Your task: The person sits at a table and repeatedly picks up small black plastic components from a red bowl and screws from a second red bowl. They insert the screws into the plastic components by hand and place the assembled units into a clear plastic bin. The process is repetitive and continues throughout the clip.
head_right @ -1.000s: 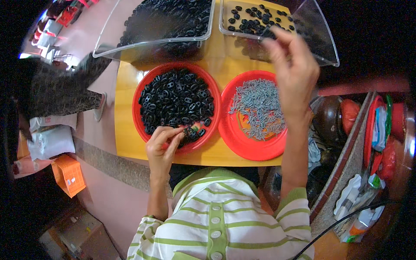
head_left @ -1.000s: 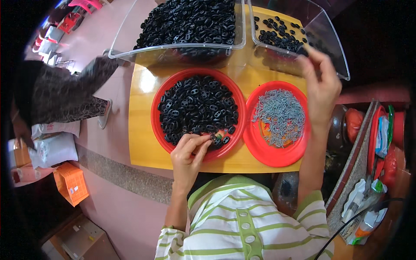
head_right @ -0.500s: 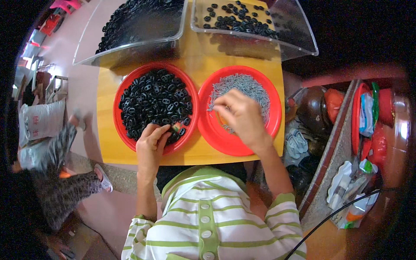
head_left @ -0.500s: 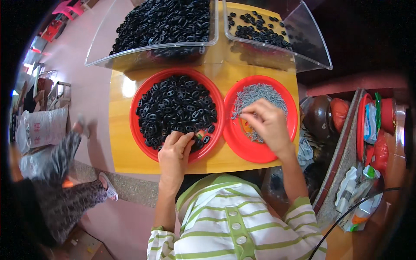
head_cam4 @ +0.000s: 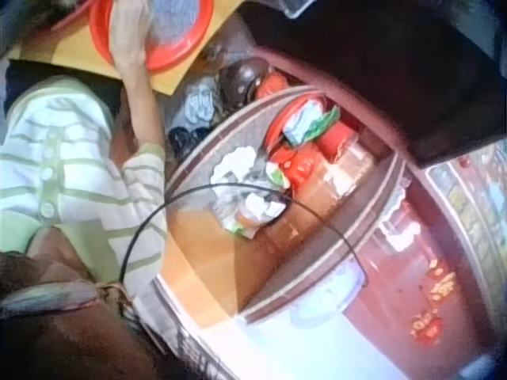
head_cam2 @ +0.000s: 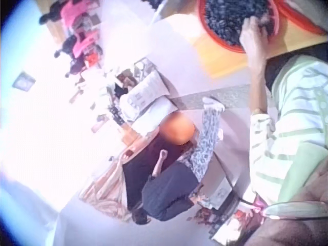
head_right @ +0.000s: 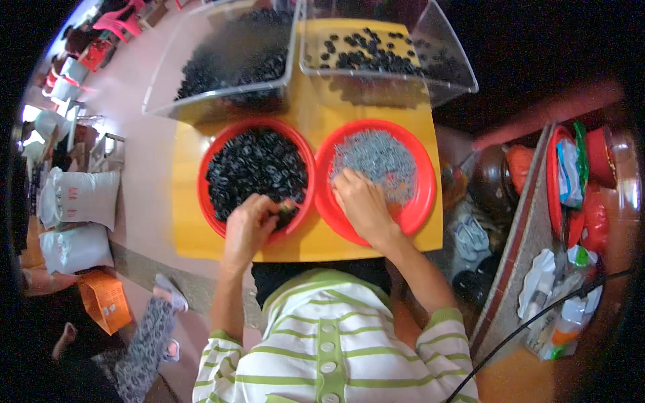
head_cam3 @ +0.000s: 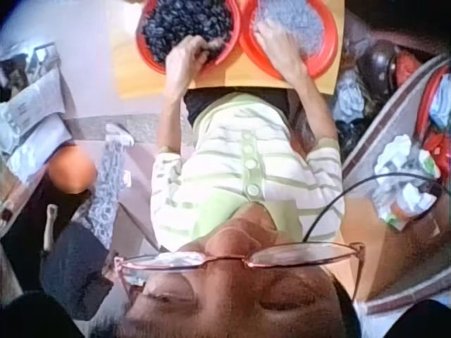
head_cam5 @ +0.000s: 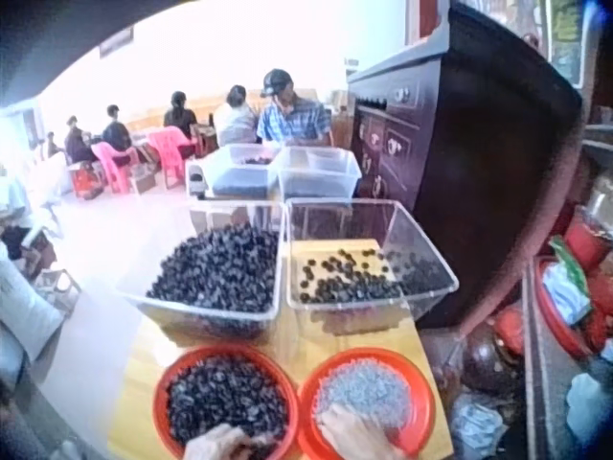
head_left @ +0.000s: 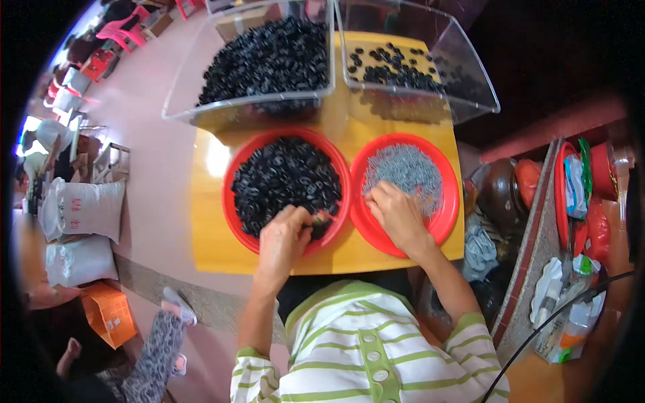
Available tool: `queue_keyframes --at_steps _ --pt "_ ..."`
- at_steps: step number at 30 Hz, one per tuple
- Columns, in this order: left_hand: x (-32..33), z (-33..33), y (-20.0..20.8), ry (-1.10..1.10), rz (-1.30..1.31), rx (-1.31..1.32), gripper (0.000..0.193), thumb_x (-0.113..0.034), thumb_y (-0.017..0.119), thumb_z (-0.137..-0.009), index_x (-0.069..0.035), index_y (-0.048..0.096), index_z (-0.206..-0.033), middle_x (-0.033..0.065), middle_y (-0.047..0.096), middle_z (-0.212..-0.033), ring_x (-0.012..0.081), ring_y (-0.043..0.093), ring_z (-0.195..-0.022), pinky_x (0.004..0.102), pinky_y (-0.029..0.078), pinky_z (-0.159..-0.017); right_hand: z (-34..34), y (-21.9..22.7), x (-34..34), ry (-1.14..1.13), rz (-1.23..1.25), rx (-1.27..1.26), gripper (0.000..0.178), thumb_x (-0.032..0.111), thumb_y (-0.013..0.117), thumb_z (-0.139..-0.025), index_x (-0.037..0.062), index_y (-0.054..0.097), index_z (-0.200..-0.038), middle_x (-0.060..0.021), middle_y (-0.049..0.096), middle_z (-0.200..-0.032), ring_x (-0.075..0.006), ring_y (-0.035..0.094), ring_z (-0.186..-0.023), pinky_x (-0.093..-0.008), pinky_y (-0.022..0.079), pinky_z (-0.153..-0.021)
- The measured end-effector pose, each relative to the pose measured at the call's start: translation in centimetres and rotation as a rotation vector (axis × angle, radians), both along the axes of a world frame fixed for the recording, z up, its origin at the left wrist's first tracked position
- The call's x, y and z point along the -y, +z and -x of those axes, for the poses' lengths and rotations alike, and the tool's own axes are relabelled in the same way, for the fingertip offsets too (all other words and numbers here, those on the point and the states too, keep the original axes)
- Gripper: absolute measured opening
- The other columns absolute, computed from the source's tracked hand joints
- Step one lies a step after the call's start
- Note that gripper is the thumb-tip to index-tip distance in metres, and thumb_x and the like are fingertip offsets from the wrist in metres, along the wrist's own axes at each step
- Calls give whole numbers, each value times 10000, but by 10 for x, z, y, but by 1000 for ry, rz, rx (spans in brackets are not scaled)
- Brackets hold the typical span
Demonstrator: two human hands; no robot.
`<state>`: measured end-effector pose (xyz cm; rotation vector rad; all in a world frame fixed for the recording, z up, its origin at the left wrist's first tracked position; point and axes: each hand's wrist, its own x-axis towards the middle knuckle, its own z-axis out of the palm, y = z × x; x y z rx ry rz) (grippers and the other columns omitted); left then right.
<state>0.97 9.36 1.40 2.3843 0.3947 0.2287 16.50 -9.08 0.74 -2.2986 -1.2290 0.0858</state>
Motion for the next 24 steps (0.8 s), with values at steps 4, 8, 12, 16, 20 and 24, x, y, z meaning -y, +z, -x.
queue_keyframes --at_steps 4,8,12,16,20,24 --pt "10 7 5 97 93 26 193 35 663 -670 -46 578 -822 104 507 -761 280 569 -658 363 457 -577 3 2 -5 37 122 8 64 55 596 -760 18 560 -799 -144 564 -842 -305 596 -820 -400 504 -692" --pt "13 12 5 184 293 256 146 54 658 -735 -6 585 -846 74 579 -816 173 596 -687 276 475 -610 5 8 -4 52 94 3 91 49 588 -756 2 531 -809 -166 553 -833 -339 585 -820 -423 496 -706" --pt "34 16 20 360 1012 320 82 32 653 -807 24 618 -881 32 624 -883 90 599 -767 216 496 -679 9 20 4 19 -76 -158 101 20 582 -787 -4 531 -871 -138 569 -819 -325 581 -739 -401 468 -631" --pt "43 15 17 354 1149 310 164 15 638 -832 37 637 -994 29 622 -883 102 618 -808 227 515 -730 15 31 6 16 -197 -202 133 -17 561 -799 -18 573 -931 -136 576 -806 -293 593 -726 -356 474 -623" --pt "44 13 10 302 1160 323 180 1 622 -845 49 637 -1018 76 652 -898 141 642 -817 242 524 -747 23 39 6 15 -230 -289 133 -18 573 -820 -18 618 -945 -107 604 -814 -183 610 -687 -287 481 -588" --pt "42 9 6 294 1071 334 155 -27 612 -862 28 651 -1001 87 662 -924 121 626 -758 248 523 -723 38 37 3 -100 -361 -738 113 -10 594 -848 1 638 -951 -52 621 -854 -83 579 -684 -217 475 -576"
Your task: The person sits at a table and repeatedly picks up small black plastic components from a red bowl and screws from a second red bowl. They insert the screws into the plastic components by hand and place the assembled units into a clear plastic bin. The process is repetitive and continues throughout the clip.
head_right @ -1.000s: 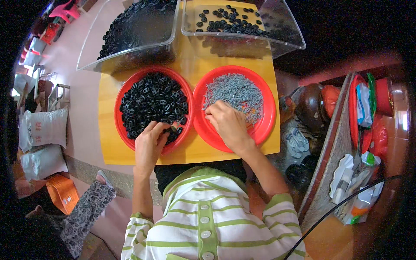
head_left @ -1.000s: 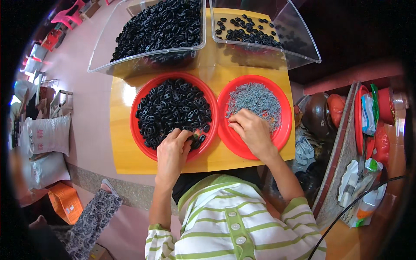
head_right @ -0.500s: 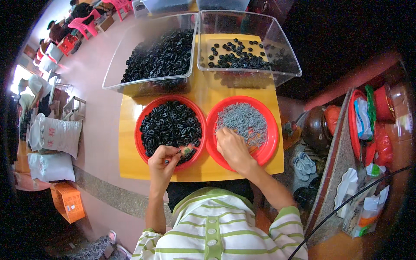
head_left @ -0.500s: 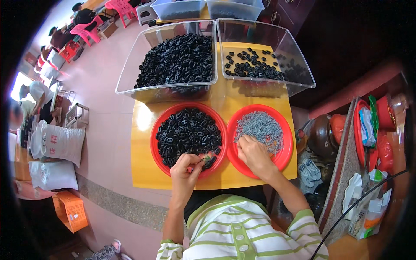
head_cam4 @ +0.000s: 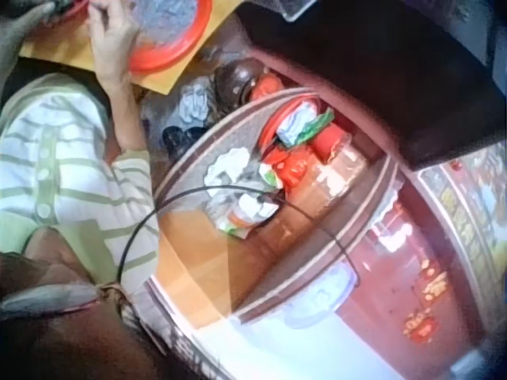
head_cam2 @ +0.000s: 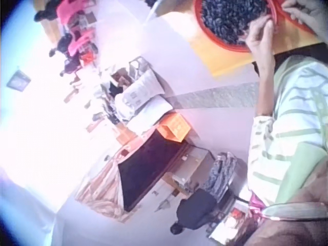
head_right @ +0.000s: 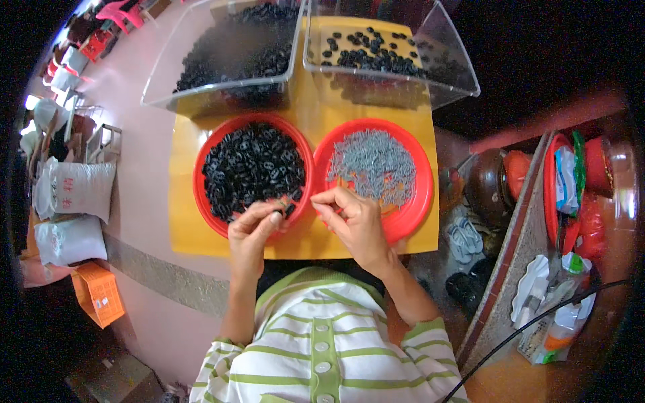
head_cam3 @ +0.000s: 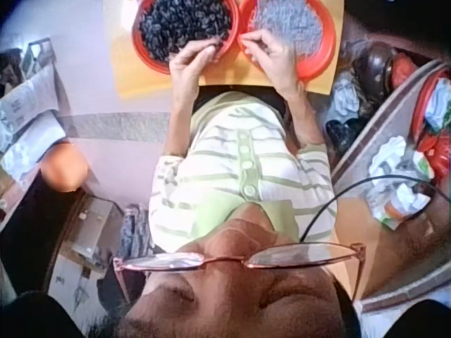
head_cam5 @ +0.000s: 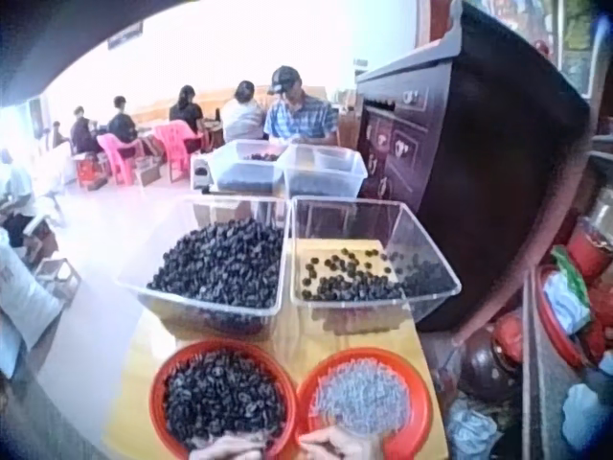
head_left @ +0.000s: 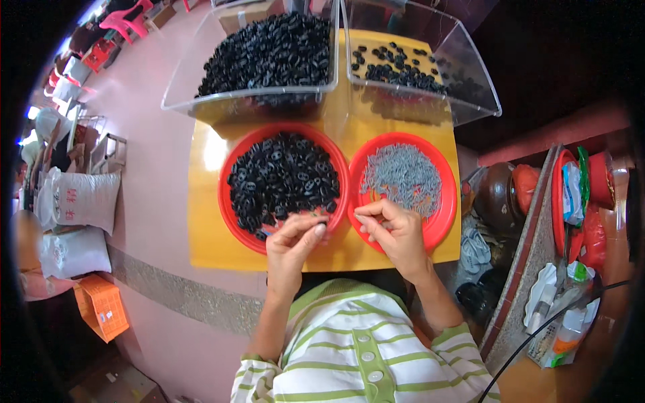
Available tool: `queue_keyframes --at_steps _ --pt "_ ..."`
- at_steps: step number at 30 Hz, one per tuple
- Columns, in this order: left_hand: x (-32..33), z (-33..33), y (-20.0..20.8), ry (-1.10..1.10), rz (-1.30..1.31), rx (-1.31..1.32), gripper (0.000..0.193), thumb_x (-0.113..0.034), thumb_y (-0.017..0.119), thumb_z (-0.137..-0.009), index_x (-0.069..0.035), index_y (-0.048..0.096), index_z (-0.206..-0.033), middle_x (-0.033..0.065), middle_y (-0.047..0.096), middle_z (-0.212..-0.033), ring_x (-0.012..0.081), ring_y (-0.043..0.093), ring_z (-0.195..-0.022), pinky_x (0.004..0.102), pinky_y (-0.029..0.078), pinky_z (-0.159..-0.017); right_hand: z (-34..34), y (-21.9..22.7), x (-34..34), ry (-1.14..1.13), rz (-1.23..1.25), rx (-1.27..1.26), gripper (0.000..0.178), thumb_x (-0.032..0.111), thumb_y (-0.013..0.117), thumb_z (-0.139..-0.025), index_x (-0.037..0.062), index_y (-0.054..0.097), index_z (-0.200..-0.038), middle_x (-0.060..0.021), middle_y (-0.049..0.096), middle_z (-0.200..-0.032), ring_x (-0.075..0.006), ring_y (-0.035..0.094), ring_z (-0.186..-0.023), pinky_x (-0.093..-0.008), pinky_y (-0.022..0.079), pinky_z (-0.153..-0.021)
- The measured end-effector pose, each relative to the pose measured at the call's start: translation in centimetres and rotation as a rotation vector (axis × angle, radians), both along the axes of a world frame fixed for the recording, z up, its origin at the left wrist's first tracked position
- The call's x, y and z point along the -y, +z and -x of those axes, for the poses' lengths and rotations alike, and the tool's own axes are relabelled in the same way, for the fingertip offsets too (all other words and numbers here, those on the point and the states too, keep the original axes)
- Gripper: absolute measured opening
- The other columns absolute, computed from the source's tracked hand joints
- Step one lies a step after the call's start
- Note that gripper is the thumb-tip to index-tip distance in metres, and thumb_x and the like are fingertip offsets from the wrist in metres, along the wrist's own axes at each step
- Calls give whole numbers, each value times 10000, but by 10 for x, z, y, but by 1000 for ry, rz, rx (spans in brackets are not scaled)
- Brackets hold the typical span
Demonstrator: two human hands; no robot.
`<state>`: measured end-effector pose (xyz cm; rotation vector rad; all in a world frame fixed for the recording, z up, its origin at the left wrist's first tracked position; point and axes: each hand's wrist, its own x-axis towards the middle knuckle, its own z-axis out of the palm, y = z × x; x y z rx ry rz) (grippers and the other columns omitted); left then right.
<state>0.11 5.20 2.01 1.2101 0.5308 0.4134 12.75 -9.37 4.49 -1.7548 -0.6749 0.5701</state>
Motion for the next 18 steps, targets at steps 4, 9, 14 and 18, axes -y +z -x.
queue_keyframes --at_steps 4,9,14,18 --pt "1 0 2 -6 409 -12 157 -54 597 -880 22 629 -1013 94 660 -916 129 632 -750 240 525 -690 10 -5 -8 -20 -195 -117 120 42 635 -844 25 652 -961 -40 616 -915 -73 557 -669 -204 456 -547" --pt "4 -3 4 -42 586 28 152 -66 574 -895 24 608 -1011 126 659 -911 161 652 -773 264 541 -702 20 -8 -21 -51 -289 -250 103 59 611 -872 19 641 -962 -39 584 -965 -64 563 -724 -195 463 -600" --pt "4 -4 1 -56 605 56 149 -69 564 -901 29 609 -1004 124 659 -905 160 651 -767 264 540 -703 20 -15 -27 -20 -336 -272 99 66 589 -891 11 623 -967 -44 581 -971 -65 573 -739 -195 467 -623" --pt "3 -4 -1 -58 592 71 148 -70 562 -903 29 610 -1001 121 658 -901 157 650 -760 262 537 -700 21 -16 -28 -22 -330 -322 94 58 582 -895 2 614 -963 -51 587 -963 -68 581 -745 -197 471 -620"
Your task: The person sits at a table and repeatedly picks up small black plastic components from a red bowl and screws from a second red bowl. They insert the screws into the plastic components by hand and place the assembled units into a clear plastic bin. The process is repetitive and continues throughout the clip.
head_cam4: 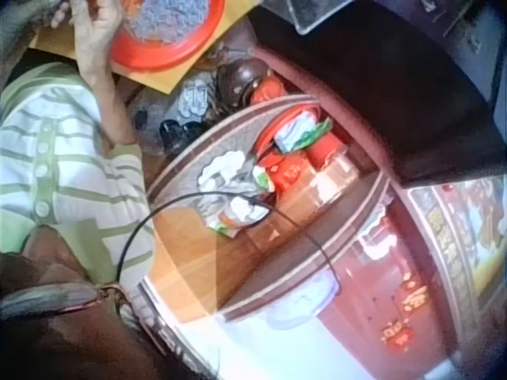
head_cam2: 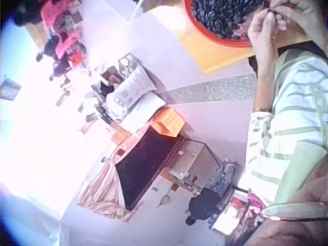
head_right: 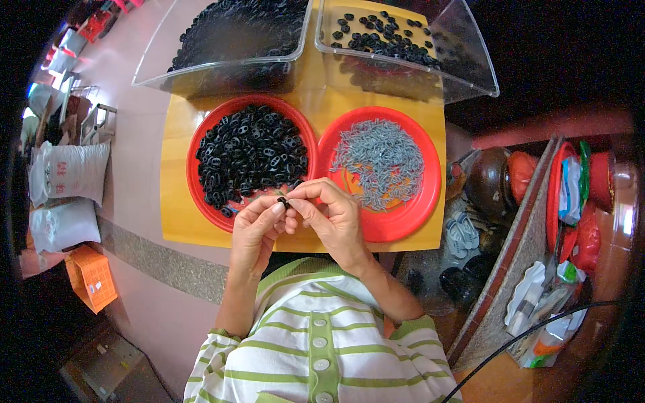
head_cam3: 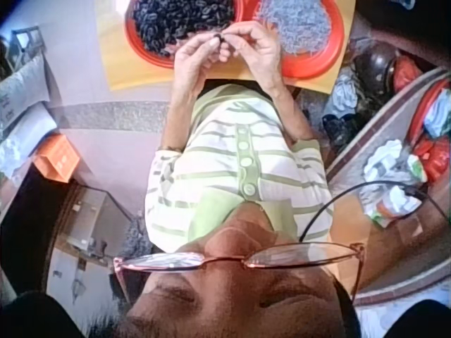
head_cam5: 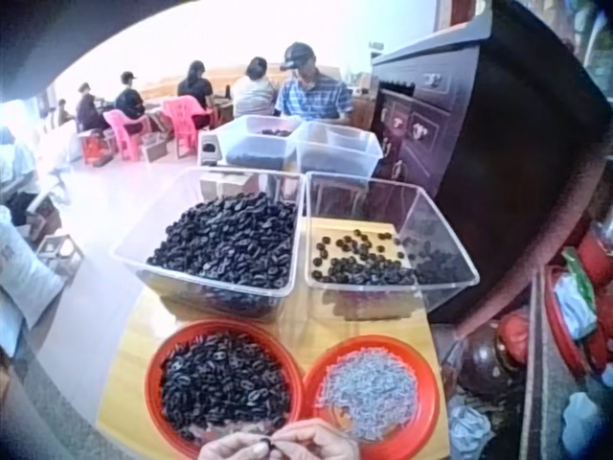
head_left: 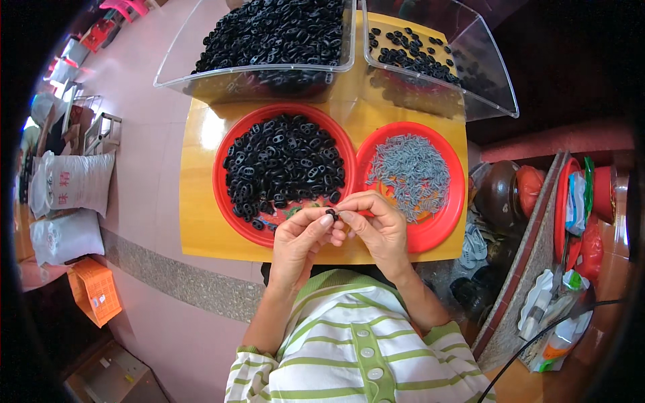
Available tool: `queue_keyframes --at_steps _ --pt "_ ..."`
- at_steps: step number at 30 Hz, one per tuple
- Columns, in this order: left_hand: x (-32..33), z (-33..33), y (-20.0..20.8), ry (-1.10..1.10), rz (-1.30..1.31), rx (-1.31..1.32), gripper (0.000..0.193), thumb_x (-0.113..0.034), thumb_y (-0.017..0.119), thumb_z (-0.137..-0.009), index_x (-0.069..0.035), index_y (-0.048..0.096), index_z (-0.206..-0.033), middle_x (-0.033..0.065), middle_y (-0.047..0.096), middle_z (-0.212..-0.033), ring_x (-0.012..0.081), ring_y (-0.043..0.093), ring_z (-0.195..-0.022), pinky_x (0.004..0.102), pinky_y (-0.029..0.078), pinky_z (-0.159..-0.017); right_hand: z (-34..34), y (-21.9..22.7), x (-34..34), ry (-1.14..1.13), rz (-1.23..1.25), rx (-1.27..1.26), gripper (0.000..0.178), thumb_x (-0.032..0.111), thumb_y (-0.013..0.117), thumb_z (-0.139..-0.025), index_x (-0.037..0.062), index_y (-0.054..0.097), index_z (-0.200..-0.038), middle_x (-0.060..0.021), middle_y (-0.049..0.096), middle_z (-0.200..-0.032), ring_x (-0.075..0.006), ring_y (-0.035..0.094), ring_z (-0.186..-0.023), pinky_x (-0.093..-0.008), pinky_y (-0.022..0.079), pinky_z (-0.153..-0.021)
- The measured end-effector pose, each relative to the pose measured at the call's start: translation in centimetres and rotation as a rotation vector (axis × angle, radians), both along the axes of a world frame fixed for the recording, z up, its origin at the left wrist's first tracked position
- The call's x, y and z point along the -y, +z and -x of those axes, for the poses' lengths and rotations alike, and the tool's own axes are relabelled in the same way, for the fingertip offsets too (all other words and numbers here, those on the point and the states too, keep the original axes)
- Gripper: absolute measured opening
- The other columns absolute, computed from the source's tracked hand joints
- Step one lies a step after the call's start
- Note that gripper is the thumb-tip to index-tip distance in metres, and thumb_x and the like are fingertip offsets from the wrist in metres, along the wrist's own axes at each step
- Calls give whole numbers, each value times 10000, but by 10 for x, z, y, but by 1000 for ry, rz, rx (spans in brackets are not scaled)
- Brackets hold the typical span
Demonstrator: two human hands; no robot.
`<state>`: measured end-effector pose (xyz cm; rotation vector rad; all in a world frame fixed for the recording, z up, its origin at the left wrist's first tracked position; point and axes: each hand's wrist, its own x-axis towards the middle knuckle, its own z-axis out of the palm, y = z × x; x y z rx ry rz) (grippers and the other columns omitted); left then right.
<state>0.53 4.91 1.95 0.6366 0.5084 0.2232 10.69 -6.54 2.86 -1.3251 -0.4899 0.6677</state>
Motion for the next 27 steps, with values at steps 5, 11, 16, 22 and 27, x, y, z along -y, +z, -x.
queue_keyframes --at_steps 5,11,16,22,27 --pt "0 1 0 11 -41 -11 142 -67 563 -902 33 617 -989 112 661 -882 146 644 -750 252 529 -689 -1 3 -1 17 46 134 77 45 580 -892 -2 608 -946 -57 595 -940 -68 586 -732 -209 491 -623" --pt "3 0 -2 -5 -156 -38 132 -59 567 -900 41 633 -956 102 664 -844 118 619 -707 234 505 -655 5 -4 1 18 2 92 72 22 558 -901 -22 594 -945 -65 594 -935 -89 593 -718 -221 508 -635" --pt "3 6 -9 -37 -168 -72 127 -55 566 -900 40 628 -956 99 662 -844 117 614 -705 236 502 -656 10 -9 3 45 -24 -58 89 17 550 -906 -30 593 -968 -76 596 -938 -100 603 -717 -224 513 -639" --pt "4 18 -14 52 -186 -136 114 -81 579 -888 18 600 -939 87 648 -839 125 613 -688 232 498 -646 2 -4 0 152 197 -26 174 66 594 -890 -4 614 -1048 -51 642 -864 -75 615 -741 -215 501 -624" --pt "-2 29 -13 86 -315 -141 95 -45 573 -880 28 601 -934 96 641 -830 139 610 -697 250 496 -667 -14 -13 -29 95 344 745 154 64 652 -803 22 644 -951 -62 633 -840 -172 626 -769 -273 490 -624"
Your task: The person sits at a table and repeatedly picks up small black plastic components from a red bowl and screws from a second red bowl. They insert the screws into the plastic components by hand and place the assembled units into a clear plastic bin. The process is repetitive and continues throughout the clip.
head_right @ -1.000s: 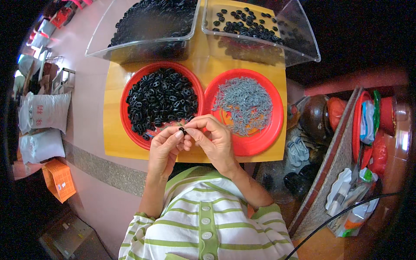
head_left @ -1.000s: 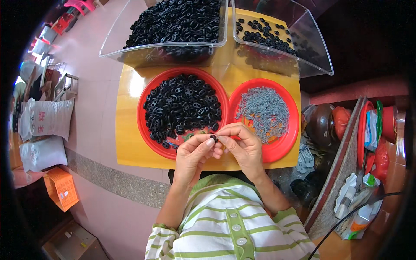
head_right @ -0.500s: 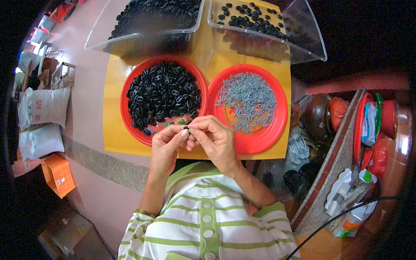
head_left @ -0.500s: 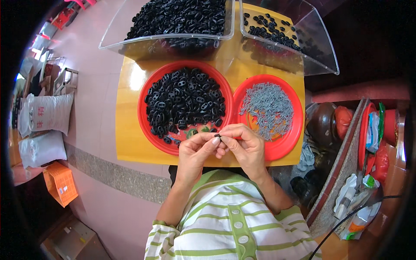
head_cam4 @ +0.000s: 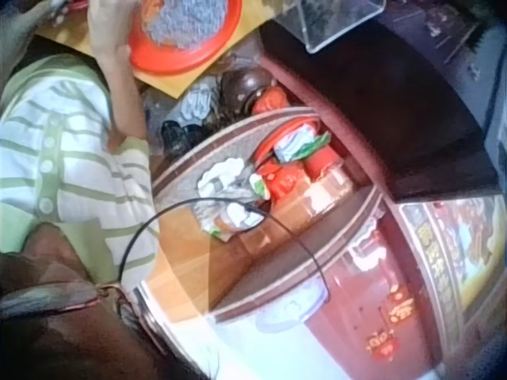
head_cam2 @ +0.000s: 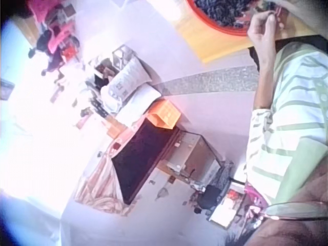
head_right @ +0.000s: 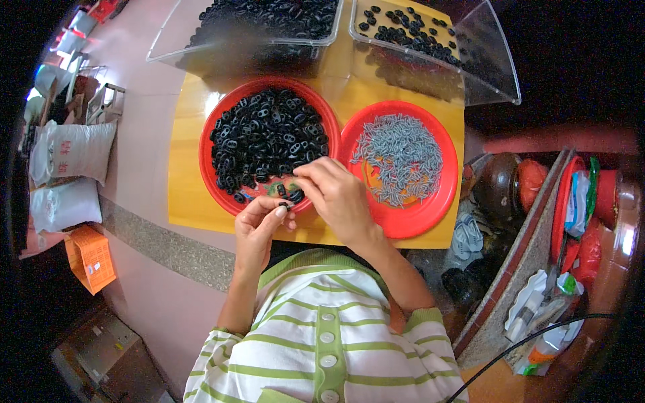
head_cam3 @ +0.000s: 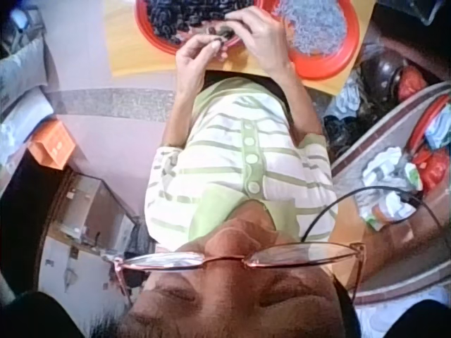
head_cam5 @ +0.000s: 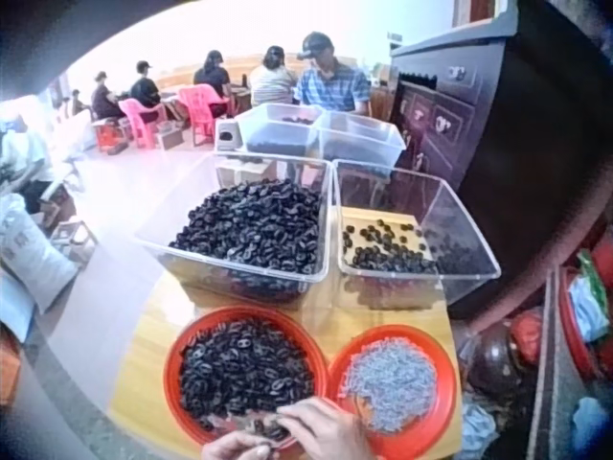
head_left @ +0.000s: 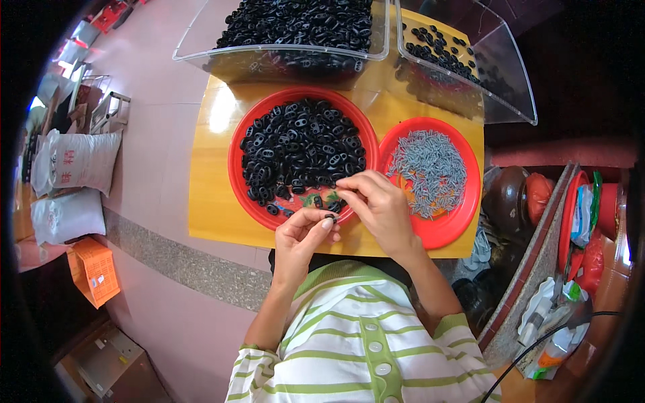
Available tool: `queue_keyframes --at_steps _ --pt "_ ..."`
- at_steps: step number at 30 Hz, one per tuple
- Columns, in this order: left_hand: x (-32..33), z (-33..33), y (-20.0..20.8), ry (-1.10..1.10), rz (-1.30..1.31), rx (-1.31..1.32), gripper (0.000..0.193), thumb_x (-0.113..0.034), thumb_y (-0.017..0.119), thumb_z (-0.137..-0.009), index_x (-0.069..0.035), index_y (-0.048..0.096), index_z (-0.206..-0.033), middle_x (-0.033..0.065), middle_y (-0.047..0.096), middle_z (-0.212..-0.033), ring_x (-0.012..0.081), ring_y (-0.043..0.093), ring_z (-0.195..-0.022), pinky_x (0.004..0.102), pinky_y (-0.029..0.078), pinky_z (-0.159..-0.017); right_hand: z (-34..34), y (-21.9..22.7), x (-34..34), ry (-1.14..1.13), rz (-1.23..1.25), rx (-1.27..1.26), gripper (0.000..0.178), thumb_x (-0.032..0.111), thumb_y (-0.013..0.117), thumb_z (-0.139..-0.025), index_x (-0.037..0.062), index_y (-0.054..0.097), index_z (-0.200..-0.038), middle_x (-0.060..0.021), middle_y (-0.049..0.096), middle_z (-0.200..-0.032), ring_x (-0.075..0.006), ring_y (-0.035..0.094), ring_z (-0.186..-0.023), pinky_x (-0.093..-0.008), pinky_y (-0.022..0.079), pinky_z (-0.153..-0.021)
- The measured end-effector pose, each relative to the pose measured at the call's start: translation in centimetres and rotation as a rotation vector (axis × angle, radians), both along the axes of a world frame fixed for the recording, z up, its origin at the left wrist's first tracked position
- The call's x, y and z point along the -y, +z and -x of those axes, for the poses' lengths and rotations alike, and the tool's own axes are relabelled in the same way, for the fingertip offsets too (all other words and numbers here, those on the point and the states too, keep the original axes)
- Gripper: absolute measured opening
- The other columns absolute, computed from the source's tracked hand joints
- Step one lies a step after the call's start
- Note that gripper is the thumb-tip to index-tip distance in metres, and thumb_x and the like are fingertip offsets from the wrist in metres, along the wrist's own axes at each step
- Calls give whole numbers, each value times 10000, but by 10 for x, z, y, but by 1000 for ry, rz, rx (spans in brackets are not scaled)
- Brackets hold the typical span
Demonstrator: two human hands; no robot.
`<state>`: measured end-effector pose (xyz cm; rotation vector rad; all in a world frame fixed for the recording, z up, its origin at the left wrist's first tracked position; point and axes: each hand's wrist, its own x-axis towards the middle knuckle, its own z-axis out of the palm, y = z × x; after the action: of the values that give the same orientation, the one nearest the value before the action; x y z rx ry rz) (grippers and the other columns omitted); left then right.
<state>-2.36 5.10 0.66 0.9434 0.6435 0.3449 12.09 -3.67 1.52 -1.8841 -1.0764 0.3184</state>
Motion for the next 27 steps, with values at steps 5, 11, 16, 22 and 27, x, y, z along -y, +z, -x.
queue_keyframes --at_steps 5,11,16,22,27 --pt "-2 4 0 -10 32 16 95 -43 567 -883 28 600 -936 91 640 -827 135 610 -698 250 498 -666 1 -7 -20 33 112 322 170 113 667 -757 63 620 -913 -53 557 -859 -221 579 -824 -334 504 -619" --pt "-1 6 -6 -24 49 34 97 -41 563 -884 24 599 -948 87 640 -829 129 612 -704 256 501 -649 5 -10 -26 35 160 389 193 123 686 -724 76 617 -899 -43 539 -857 -208 570 -831 -323 513 -601" --pt "0 7 -6 -19 65 52 99 -43 564 -882 21 597 -950 87 639 -825 130 613 -703 254 503 -652 8 -11 -28 50 208 349 167 113 680 -725 73 604 -868 -47 538 -863 -223 570 -843 -342 511 -607" --pt "-1 7 -3 0 78 57 102 -45 579 -875 22 602 -948 85 644 -834 129 612 -707 251 500 -667 4 -3 -18 39 52 7 151 64 670 -769 33 597 -898 -67 600 -855 -176 615 -707 -290 496 -555" --pt "-3 3 6 45 -20 61 98 -43 588 -878 25 612 -946 78 651 -840 118 613 -714 240 498 -675 7 21 3 27 -1 -708 137 50 638 -846 -2 601 -968 -67 654 -912 -105 637 -665 -196 493 -551"
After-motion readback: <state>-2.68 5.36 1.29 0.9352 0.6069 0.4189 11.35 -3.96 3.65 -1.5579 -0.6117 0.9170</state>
